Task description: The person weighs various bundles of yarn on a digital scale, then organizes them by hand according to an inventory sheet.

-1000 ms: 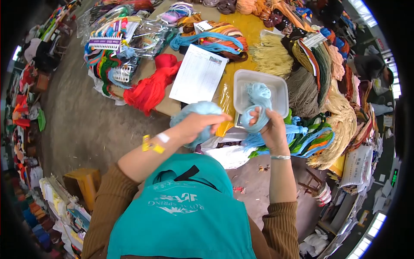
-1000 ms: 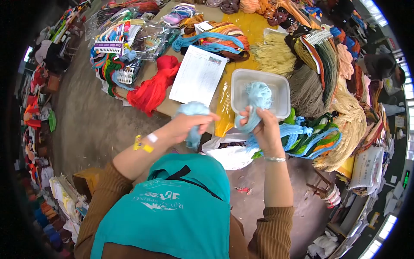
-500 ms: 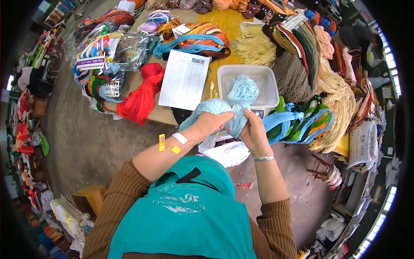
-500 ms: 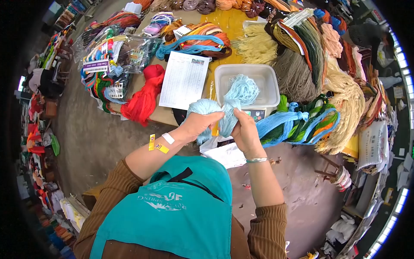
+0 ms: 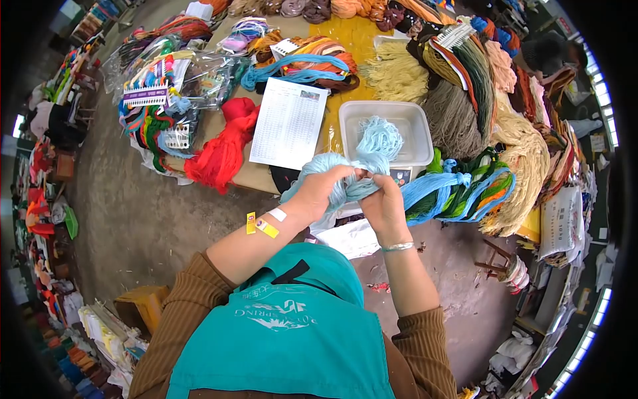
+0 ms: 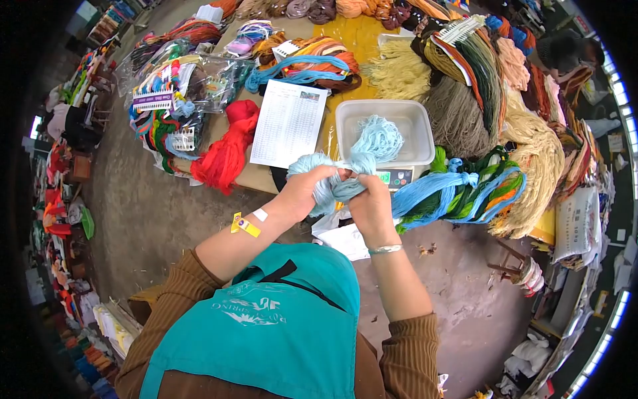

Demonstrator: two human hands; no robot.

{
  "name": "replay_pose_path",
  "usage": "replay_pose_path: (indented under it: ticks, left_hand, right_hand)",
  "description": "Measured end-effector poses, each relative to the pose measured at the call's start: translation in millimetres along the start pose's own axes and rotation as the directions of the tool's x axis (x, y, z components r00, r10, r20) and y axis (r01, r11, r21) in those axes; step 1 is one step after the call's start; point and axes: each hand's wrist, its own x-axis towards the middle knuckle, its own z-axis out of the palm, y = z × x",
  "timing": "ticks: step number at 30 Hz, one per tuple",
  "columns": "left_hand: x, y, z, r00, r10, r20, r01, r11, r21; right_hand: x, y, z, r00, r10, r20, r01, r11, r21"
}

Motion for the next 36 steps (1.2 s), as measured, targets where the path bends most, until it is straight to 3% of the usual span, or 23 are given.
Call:
replay_pose_path:
  ticks: [1,2,4,6,7,9,10,11,12,13,14,16,18,20,21,23,26,28,31,32,33,34,36]
  left_hand:
    - [1.5,0.4,-3.6,0.986,-0.157,0.051,0.164,0.957,-0.239]
    - [-0.4,1.8,-7.7,0.983,-0.155,0.097,0.18,0.921,-0.345]
    - [-1.0,4.0,-13.0,0.972,-0.162,0.17,0.215,0.902,-0.374]
    - [-2.8,5.9,-18.9,0.956,-0.164,0.242,0.252,0.881,-0.4]
    - [-3.2,5.4,-23.5,0.959,-0.138,0.248,0.213,0.928,-0.305]
    - [-8.0,12.1,-25.9,0.968,-0.09,0.234,0.133,0.975,-0.178]
    - [-10.2,15.6,-33.1,0.972,-0.059,0.228,0.108,0.973,-0.206]
    - [-13.6,20.2,-42.3,0.974,-0.03,0.223,0.083,0.969,-0.233]
    - [-20.8,28.5,-46.9,0.982,-0.012,0.19,0.054,0.975,-0.216]
    - [-26.8,32.7,-62.4,0.977,0.016,0.215,0.048,0.956,-0.29]
    - [-35.1,37.6,-81.0,0.971,0.045,0.236,0.045,0.931,-0.362]
    - [-62.7,52.7,-114.2,0.966,0.083,0.244,0.049,0.871,-0.489]
    - [-104.5,70.1,-144.9,0.995,0.092,0.026,-0.069,0.886,-0.459]
    - [-144.6,72.9,-200.7,0.986,0.165,-0.016,-0.151,0.851,-0.503]
    - [-167.3,73.2,-228.3,0.979,0.192,-0.074,-0.202,0.824,-0.529]
    - [-216.3,70.2,-281.0,0.946,0.219,-0.239,-0.317,0.782,-0.536]
    - [-292.2,55.0,-361.4,0.784,0.204,-0.587,-0.504,0.761,-0.408]
    - [-344.6,37.3,-426.4,0.677,0.152,-0.72,-0.576,0.719,-0.389]
    - [-393.3,25.2,-449.2,0.22,0.049,-0.974,-0.608,0.788,-0.098]
    - [-403.7,22.1,-448.5,0.069,0.051,-0.996,-0.578,0.816,0.002]
    - [-436.2,1.8,-501.7,0.094,0.048,-0.994,-0.632,0.775,-0.023]
    - [-450.4,-4.8,-514.0,0.092,0.042,-0.995,-0.638,0.77,-0.026]
    - [-469.6,-14.7,-529.7,0.039,0.095,-0.995,-0.659,0.751,0.046]
  right_hand:
    - [2.6,1.5,-6.2,1.0,0.0,0.001,0.0,1.0,-0.001]
    - [6.5,1.7,-13.9,0.994,0.062,0.091,-0.07,0.993,0.09]
    - [10.8,-1.5,-27.4,0.976,0.114,0.187,-0.146,0.974,0.171]
    - [8.1,-9.1,-21.9,0.978,0.16,0.131,-0.159,0.987,-0.02]
    - [6.9,-15.7,-17.7,0.978,0.159,0.132,-0.158,0.987,-0.021]
    - [5.6,-35.8,2.8,0.998,-0.025,0.057,0.043,0.935,-0.352]
    - [25.6,-55.3,-23.9,0.982,-0.023,0.186,0.072,0.961,-0.266]
    - [27.9,-82.0,-15.7,0.983,-0.165,0.082,0.183,0.913,-0.363]
    - [36.0,-113.5,-19.8,0.955,-0.202,0.215,0.265,0.909,-0.321]
    - [36.3,-144.7,-8.9,0.95,-0.272,0.151,0.307,0.9,-0.31]
    - [35.6,-176.3,-1.3,0.931,-0.303,0.201,0.343,0.916,-0.207]
    - [18.3,-227.9,34.2,0.843,-0.514,0.156,0.537,0.813,-0.225]
    - [10.7,-284.4,50.1,0.751,-0.564,0.344,0.635,0.76,-0.139]
    - [1.0,-330.6,68.0,0.684,-0.641,0.349,0.714,0.686,-0.14]
    - [-14.4,-332.1,94.2,0.623,-0.734,0.271,0.782,0.595,-0.188]
    - [-23.1,-360.8,113.4,0.546,-0.746,0.382,0.836,0.512,-0.196]
    - [-28.4,-395.7,140.8,0.459,-0.77,0.443,0.883,0.448,-0.138]
    - [-32.9,-406.1,162.5,0.441,-0.776,0.45,0.892,0.437,-0.12]
    - [-43.0,-411.4,195.0,0.368,-0.805,0.465,0.929,0.334,-0.157]
    - [-39.9,-426.0,195.9,0.38,-0.742,0.552,0.909,0.409,-0.076]
    - [-36.8,-438.1,197.8,0.379,-0.673,0.635,0.873,0.487,-0.005]
    - [-39.8,-433.7,206.7,0.378,-0.667,0.642,0.872,0.489,-0.005]
    - [-53.0,-409.4,228.8,0.348,-0.747,0.567,0.928,0.359,-0.097]
